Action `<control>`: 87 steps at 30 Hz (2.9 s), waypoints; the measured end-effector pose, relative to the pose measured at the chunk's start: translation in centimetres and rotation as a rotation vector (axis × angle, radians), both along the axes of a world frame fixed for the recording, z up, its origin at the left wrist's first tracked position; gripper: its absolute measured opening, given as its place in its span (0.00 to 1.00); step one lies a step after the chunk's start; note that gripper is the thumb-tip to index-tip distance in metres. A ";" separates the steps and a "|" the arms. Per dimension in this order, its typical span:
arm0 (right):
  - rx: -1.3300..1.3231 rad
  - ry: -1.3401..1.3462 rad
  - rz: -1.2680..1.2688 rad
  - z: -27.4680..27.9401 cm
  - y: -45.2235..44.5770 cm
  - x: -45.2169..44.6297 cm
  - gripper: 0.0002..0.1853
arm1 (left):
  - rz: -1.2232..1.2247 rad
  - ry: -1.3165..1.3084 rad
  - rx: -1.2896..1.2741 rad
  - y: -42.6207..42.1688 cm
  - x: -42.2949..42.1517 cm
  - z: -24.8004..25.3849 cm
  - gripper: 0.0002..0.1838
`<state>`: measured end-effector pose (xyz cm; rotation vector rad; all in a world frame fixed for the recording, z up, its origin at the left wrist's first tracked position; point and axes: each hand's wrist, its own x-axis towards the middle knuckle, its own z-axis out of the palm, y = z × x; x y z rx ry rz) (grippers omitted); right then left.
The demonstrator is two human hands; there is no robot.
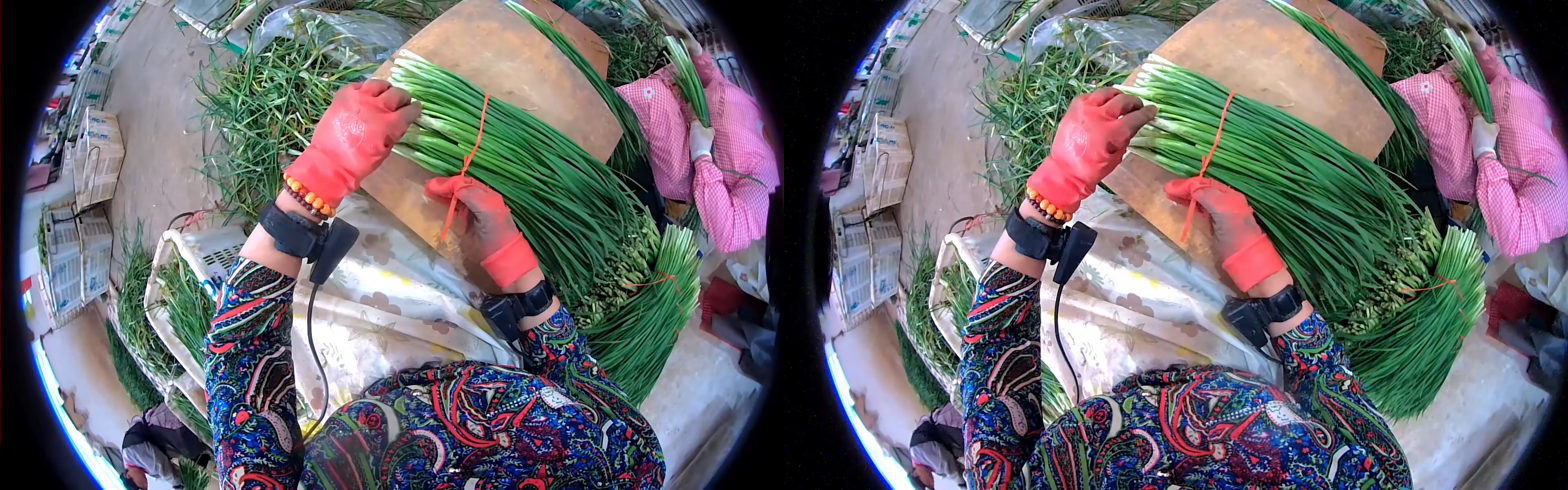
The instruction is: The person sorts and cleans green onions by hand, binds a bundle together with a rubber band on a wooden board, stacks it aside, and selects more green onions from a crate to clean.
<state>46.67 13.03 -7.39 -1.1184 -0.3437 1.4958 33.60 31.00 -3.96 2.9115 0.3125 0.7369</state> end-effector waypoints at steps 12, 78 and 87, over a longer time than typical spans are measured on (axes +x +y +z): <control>0.027 0.024 0.005 -0.1 0.1 0.4 0.15 | -0.116 0.049 -0.131 1.0 1.1 -1.8 0.09; 0.020 -1.174 0.493 11.0 3.2 2.7 0.12 | 0.127 -0.277 -1.713 4.4 4.5 0.5 0.34; -0.041 -0.769 0.264 3.4 0.9 4.4 0.11 | 0.565 -0.039 -0.969 -3.3 -3.8 2.4 0.38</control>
